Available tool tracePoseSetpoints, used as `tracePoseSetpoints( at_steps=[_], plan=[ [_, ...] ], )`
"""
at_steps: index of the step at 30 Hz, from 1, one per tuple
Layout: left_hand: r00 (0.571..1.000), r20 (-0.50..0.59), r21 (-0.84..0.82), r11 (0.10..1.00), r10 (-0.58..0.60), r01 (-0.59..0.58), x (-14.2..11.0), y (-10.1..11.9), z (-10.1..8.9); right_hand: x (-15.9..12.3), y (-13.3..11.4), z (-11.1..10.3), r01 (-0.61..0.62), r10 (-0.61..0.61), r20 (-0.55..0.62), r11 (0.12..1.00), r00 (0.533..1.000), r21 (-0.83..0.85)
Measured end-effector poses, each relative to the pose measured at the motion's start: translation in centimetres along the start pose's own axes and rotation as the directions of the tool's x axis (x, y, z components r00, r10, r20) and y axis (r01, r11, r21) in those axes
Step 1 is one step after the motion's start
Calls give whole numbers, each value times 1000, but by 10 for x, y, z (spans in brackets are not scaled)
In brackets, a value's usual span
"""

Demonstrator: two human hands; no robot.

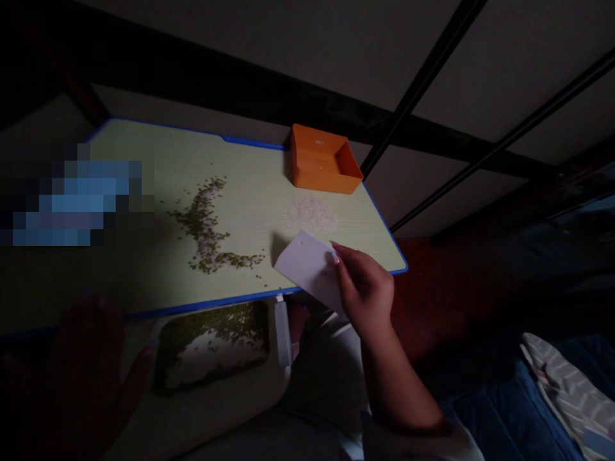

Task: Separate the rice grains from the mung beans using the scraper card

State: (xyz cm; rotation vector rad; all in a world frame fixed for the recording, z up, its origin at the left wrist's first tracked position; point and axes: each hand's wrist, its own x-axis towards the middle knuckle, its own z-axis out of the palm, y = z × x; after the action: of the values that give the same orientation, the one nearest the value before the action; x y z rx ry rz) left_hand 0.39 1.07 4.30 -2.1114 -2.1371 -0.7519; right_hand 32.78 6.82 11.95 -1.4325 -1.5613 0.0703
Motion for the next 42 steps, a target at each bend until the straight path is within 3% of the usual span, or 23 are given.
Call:
tracePoseSetpoints(
  at_steps=[4, 10, 21, 29, 42],
  plan=[
    [1000, 14, -43, 999, -17, 17, 2, 1, 0, -16, 5, 1, -83, 83, -32, 997, 996, 2],
    [1000, 2, -50, 999, -15, 15, 1, 1, -2, -39, 7, 6, -82, 83, -93, 997, 992, 8],
    [1000, 6, -25, 1000, 11, -10, 1, 1, -1, -35, -20, 21, 19, -30, -99, 994, 995, -107],
    [1000, 18, 11, 1000, 19, -19, 0, 3, -3, -34, -28, 27, 17, -21, -69, 998, 997, -52],
    [1000, 28, 15, 1000, 1, -1, 0, 4, -3, -40, -26, 20, -36, 35, -21, 999, 999, -16]
  ],
)
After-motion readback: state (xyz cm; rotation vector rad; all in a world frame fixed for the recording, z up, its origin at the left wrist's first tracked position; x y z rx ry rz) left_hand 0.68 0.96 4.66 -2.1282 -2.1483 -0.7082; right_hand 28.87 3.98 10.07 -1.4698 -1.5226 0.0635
